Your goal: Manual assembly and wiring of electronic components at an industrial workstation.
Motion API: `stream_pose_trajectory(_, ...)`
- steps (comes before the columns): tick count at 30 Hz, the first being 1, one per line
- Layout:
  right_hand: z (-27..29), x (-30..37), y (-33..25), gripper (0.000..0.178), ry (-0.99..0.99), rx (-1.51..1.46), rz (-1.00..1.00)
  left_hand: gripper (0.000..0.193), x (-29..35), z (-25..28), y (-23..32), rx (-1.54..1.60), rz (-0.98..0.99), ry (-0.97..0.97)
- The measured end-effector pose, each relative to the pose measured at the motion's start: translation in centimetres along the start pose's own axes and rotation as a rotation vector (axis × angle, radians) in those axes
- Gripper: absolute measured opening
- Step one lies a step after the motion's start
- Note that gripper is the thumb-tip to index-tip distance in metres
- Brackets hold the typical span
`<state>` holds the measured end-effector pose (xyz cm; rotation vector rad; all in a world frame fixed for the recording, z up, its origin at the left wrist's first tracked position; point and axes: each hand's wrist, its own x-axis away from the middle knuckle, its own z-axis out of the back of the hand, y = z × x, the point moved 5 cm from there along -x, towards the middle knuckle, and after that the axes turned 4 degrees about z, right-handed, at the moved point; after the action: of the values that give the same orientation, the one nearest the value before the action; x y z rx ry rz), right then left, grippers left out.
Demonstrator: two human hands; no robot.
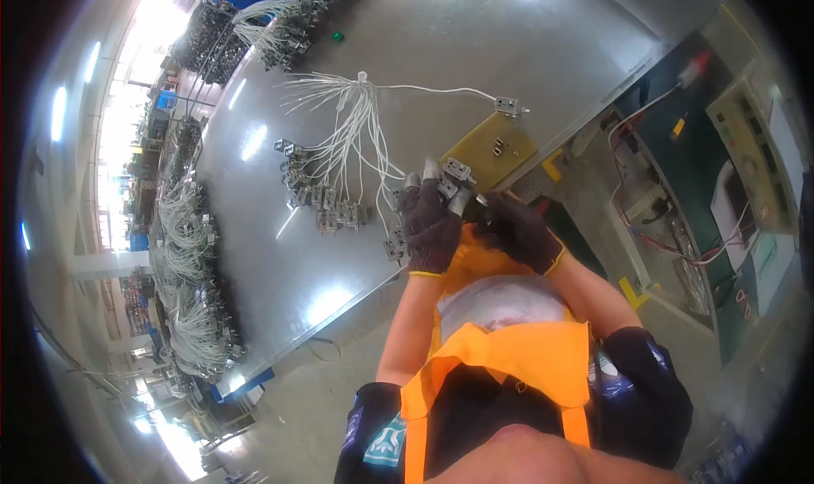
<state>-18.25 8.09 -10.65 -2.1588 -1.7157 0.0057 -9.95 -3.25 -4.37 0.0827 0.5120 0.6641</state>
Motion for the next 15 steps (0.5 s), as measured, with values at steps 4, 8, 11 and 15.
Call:
stream_pose_trajectory(4,0.6,-1.2,-1.6,0.021,0.024,0.617,0.146,0.061,-0.1,0.5,-0.7,0.126,-0.013,-0.282)
stream_pose_trajectory(8,-0.9,-4.8,-8.1,0.019,0.007,0.868,0.624,0.054,0.5,-1.0,-4.6,1.054,0.395,-0.322)
stream_pose_trajectory(11,-0.5,-5.9,-9.6,0.018,0.189,0.589,0.577,0.051,-0.4,-2.1,-2.0,1.318,0.423,-0.313)
stream_pose_trajectory(15,0.3,-2.9,-8.6,0.023,0.191,0.767,0.434,0.051,-0.9,-4.1,-1.7,0.818,0.333,-0.276)
